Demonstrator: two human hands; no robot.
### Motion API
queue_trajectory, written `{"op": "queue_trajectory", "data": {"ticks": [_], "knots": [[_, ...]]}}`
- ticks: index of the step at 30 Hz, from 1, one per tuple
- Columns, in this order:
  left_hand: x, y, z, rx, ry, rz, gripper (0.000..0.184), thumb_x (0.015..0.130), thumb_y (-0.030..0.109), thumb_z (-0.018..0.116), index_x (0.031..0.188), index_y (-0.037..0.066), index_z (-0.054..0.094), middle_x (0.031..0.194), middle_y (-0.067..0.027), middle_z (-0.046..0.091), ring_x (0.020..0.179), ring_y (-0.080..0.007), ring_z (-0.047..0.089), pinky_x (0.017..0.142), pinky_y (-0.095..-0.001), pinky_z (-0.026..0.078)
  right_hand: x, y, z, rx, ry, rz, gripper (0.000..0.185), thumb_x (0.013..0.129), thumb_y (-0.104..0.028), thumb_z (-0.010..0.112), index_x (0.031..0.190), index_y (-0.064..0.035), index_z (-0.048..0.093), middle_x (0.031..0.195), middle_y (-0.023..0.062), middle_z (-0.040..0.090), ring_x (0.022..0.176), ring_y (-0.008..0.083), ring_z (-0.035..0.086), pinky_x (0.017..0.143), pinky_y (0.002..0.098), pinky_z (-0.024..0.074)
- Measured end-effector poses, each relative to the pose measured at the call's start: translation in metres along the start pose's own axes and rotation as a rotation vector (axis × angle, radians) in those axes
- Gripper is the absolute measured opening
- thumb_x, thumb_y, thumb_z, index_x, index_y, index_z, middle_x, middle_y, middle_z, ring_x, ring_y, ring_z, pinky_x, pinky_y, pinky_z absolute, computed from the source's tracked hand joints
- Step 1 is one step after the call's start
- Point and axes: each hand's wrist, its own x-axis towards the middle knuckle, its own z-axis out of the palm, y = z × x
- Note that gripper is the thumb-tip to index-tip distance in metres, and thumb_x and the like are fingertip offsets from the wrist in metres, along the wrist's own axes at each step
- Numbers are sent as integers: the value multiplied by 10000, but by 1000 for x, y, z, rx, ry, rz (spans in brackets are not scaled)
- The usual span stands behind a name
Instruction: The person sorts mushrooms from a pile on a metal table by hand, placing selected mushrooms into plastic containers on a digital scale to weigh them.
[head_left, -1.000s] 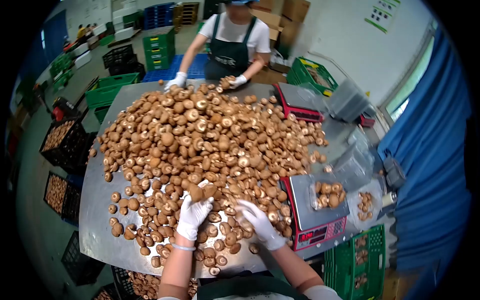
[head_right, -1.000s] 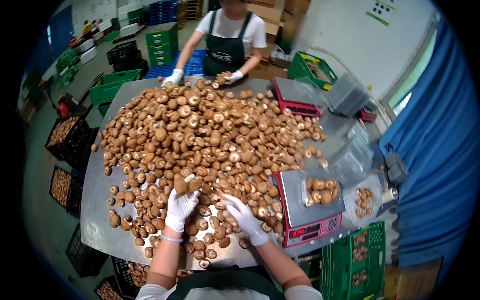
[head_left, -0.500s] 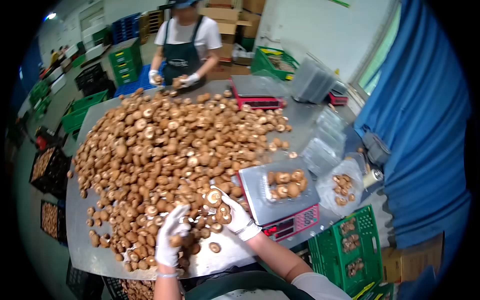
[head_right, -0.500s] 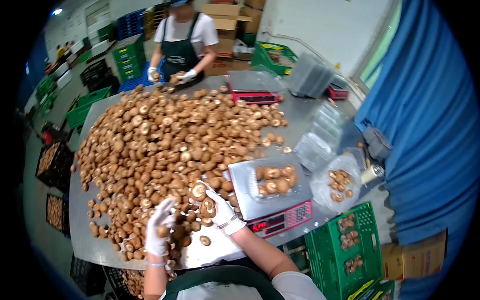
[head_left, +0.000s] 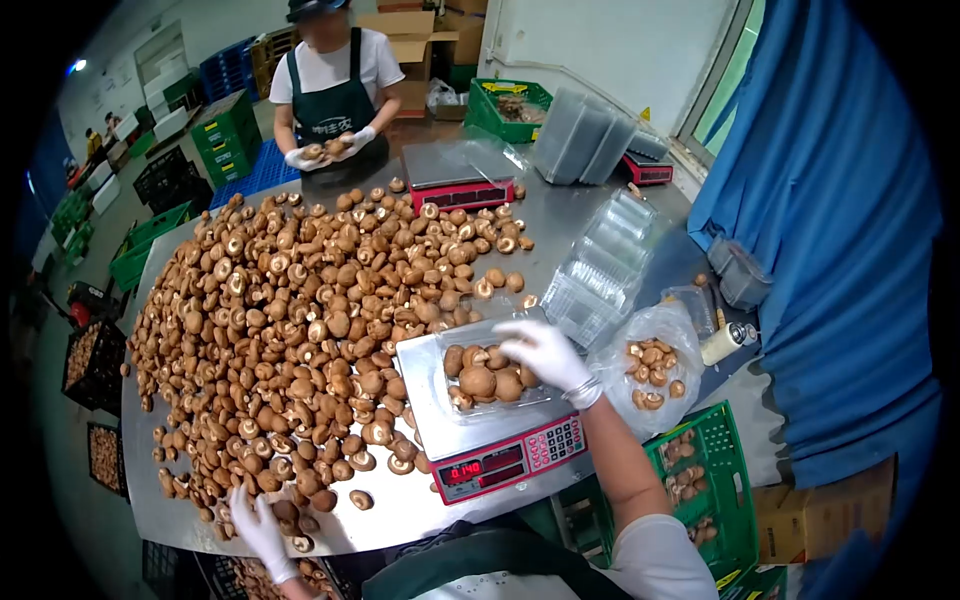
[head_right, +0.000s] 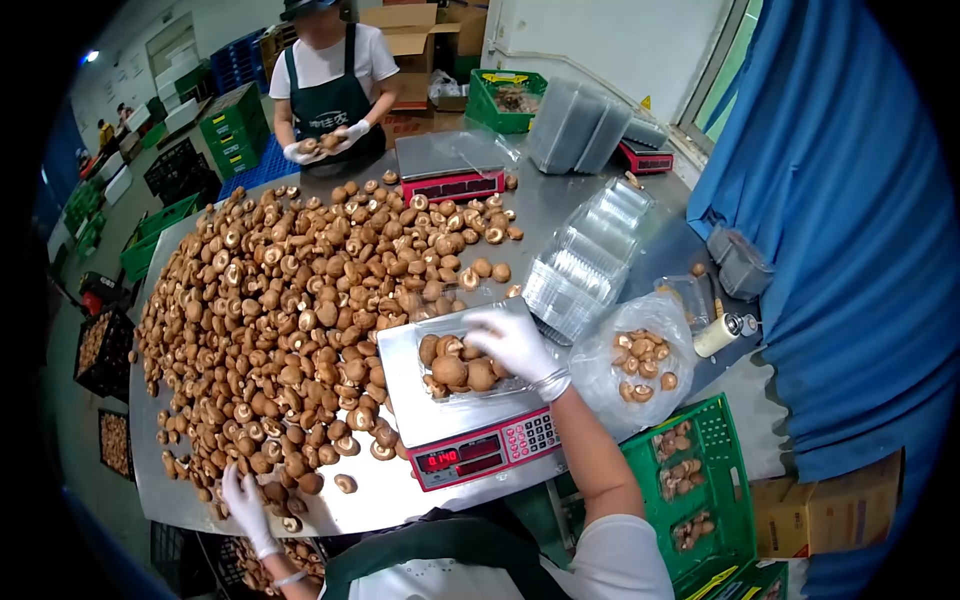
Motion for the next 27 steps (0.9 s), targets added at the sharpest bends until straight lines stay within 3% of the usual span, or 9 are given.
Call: {"op": "queue_trajectory", "data": {"ticks": [4, 7, 10, 14, 16, 17, 20, 24, 27], "knots": [[0, 149, 25, -71, -112, 383, 381, 827, 79, 627, 1195, 13, 559, 1315, -160, 497, 1283, -345, 398, 1087, -444, 294, 7, 0, -42, 409, 143, 244, 277, 971, -248, 501, 1102, -42, 633, 926, 41, 665, 787, 91, 583, 729, 228, 471], [3, 217, 36, -251, -186, 516, 389, 795, 77, 665, 1173, 32, 583, 1308, -153, 508, 1263, -359, 419, 1059, -441, 322, 11, 26, -54, 352, 185, 64, 296, 986, -253, 465, 1083, -30, 634, 850, 46, 647, 715, 87, 559, 680, 214, 452], [-1, 256, 51, -472, -236, 531, 363, 806, 57, 645, 1163, 30, 589, 1204, -142, 572, 1141, -310, 518, 988, -380, 399, 13, 43, -54, 258, 131, 194, 246, 946, -190, 511, 1094, -32, 628, 856, 49, 662, 753, 99, 585, 684, 222, 467], [-14, 272, 95, -658, -450, 327, 388, 868, 65, 607, 1251, 43, 548, 799, -71, 615, 692, -142, 596, 645, -254, 490, 27, 89, -36, 109, 128, 318, 285, 899, -225, 573, 1111, -40, 620, 878, 86, 680, 794, 136, 622, 721, 254, 491], [-21, 274, 107, -796, -763, 20, 455, 900, 93, 591, 1335, 47, 471, 742, -24, 593, 637, -89, 559, 631, -231, 477, 35, 100, -30, -104, 73, 368, 341, 857, -263, 613, 1127, -55, 614, 909, 140, 685, 821, 207, 658, 751, 299, 509], [-22, 276, 116, -875, -800, 36, 515, 919, 111, 578, 1392, 34, 389, 748, -4, 582, 627, -56, 545, 605, -212, 464, 40, 94, -24, -231, 148, 224, 374, 829, -305, 638, 1116, -64, 620, 914, 155, 682, 822, 255, 666, 762, 327, 513], [-26, 284, 125, -1111, -998, -275, 559, 920, 69, 559, 1426, 33, 322, 730, -2, 576, 598, -75, 550, 556, -197, 445, 42, 68, -25, -211, 197, 208, 385, 809, -345, 663, 1084, -78, 631, 913, 141, 688, 836, 282, 665, 758, 346, 514], [-25, 282, 131, -1227, -1048, -307, 577, 907, 53, 570, 1425, 31, 316, 709, -4, 588, 574, -77, 552, 523, -185, 430, 42, 63, -26, -691, 31, 318, 416, 804, -437, 636, 1033, -90, 645, 882, 130, 691, 828, 294, 661, 753, 390, 509], [-32, 266, 121, -1217, -1049, -375, 581, 892, 31, 567, 1420, 32, 324, 709, -2, 567, 573, -60, 523, 529, -186, 440, 32, 64, -24, -488, 79, 287, 397, 826, -415, 628, 1033, -77, 648, 892, 140, 686, 840, 292, 663, 736, 375, 519]]}}
